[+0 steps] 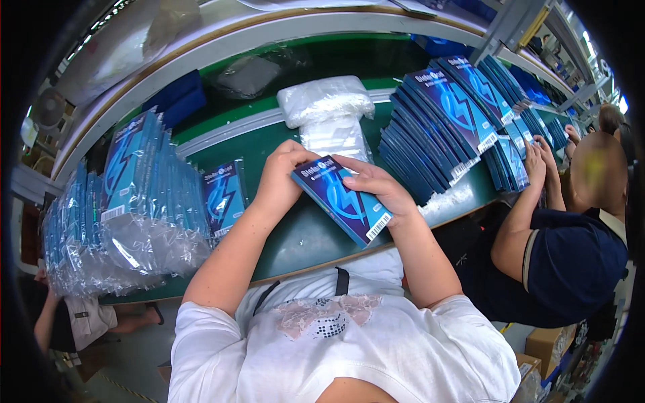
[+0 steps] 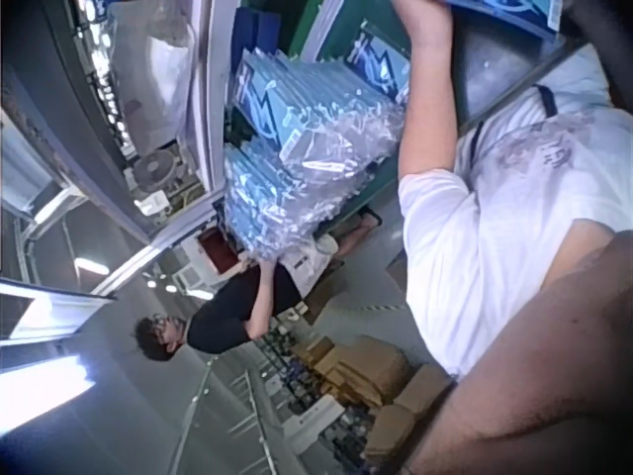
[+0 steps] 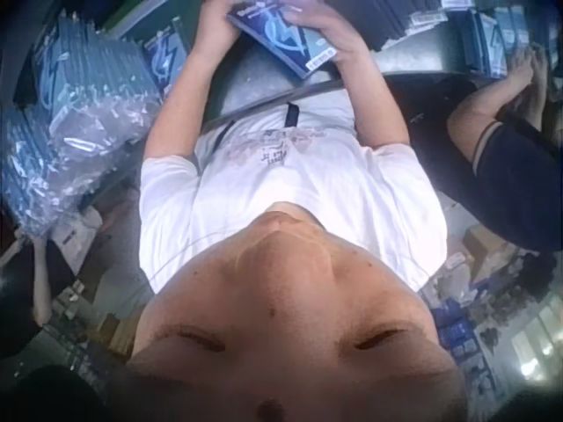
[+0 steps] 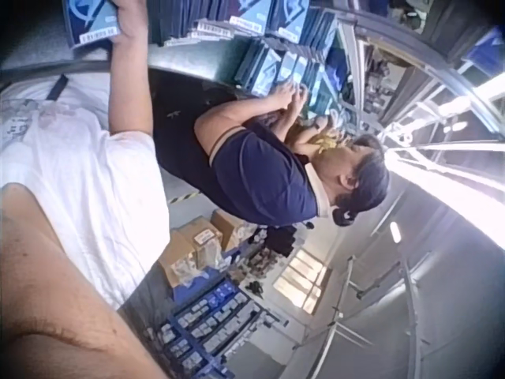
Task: The person repeatedly picks up small blue packages labeled 'Stellar Cell' from a stack on a green table, places them into clear plastic bags, and stacks the filled bags on the left side of the table. The process is continuous and repetitive throughout the clip.
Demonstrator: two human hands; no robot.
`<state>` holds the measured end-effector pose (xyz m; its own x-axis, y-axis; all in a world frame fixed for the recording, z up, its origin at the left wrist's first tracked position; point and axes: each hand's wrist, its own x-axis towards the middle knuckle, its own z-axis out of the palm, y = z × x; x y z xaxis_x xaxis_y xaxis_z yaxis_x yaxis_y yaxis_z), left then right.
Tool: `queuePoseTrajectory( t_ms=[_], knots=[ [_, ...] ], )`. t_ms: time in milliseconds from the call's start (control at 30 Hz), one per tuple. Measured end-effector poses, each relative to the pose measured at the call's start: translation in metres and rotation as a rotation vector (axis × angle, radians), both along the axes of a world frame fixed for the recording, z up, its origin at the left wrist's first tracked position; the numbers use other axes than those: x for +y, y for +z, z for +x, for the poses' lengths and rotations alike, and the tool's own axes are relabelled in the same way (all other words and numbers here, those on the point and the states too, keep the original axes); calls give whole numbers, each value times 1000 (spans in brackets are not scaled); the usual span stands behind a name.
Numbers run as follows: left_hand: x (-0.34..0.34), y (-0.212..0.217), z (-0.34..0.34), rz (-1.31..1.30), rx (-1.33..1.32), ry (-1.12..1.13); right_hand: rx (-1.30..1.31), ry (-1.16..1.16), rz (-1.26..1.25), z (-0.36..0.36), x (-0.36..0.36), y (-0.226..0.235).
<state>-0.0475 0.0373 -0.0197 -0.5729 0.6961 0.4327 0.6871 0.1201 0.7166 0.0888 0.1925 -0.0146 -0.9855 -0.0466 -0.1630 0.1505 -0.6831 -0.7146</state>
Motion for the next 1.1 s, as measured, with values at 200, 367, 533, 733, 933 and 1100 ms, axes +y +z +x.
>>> queuePoseTrajectory(
  t_ms=[200,367,533,733,933,1100],
  knots=[
    [-7,0,-6,-13,-498,61,-62,-87,264,11,9,2],
    [-1,-4,-1,54,-206,12,-65,-88,526,19,3,6],
    [2,-12,1,-18,-35,155,-56,-328,460,7,2,-12],
    [-11,12,23,36,-142,-59,-104,-649,537,14,-12,-19],
    [-12,11,41,400,-1031,-61,-7,-697,586,19,-44,4],
    [-15,13,45,751,-1192,-258,2,-477,677,14,-37,0]
  ],
)
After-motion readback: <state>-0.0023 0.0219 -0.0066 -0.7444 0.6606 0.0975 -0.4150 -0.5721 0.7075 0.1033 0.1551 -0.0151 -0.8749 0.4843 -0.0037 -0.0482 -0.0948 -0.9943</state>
